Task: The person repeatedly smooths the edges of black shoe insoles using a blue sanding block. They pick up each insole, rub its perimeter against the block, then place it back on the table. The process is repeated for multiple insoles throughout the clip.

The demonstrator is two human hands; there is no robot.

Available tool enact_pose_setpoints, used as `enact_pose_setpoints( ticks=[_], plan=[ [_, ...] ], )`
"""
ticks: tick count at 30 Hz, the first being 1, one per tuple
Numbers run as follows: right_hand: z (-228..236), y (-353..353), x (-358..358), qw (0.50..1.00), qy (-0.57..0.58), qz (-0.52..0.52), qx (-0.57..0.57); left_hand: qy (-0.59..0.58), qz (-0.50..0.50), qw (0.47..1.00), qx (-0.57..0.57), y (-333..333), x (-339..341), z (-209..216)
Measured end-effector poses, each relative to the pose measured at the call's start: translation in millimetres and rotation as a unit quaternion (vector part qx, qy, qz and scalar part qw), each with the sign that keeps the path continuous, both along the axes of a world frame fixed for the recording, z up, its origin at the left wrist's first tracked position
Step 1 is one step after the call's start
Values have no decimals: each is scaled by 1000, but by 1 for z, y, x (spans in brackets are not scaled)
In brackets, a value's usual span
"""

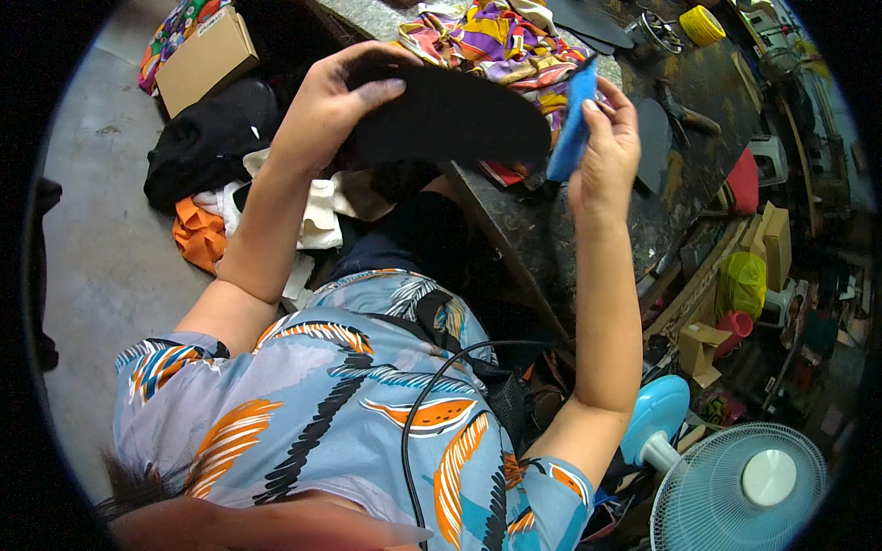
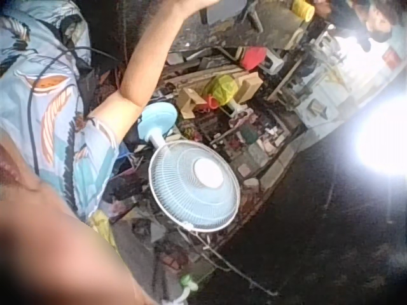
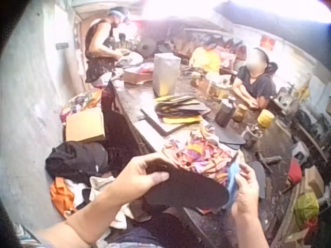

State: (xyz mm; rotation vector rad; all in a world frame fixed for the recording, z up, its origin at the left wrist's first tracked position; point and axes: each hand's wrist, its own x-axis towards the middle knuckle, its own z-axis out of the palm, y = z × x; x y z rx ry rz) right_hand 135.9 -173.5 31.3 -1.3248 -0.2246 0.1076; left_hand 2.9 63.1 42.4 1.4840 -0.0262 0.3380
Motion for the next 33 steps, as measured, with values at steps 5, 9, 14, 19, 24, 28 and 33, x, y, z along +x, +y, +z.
enact_pose_setpoints(
  ticks=[5,9,14,19,24,28,33],
  plan=[
    [26,-28,-24,1000,10,4,1,96,-7,965,-246,-25,9,-28],
    [33,-40,-46,999,44,-18,-16,167,-71,932,-314,-44,8,-44],
    [28,-45,-60,997,69,-37,-17,170,-96,937,-291,-64,7,-47],
    [32,-45,-71,997,76,-22,13,141,-110,936,-302,-75,3,-43],
    [25,-28,-91,996,92,18,8,144,-128,922,-335,-92,-7,-36],
    [26,-28,-88,998,36,16,-40,139,-126,911,-367,-89,-4,-37],
    [33,-36,-93,993,-2,79,-93,98,-95,960,-245,-63,8,-36]
  ],
)
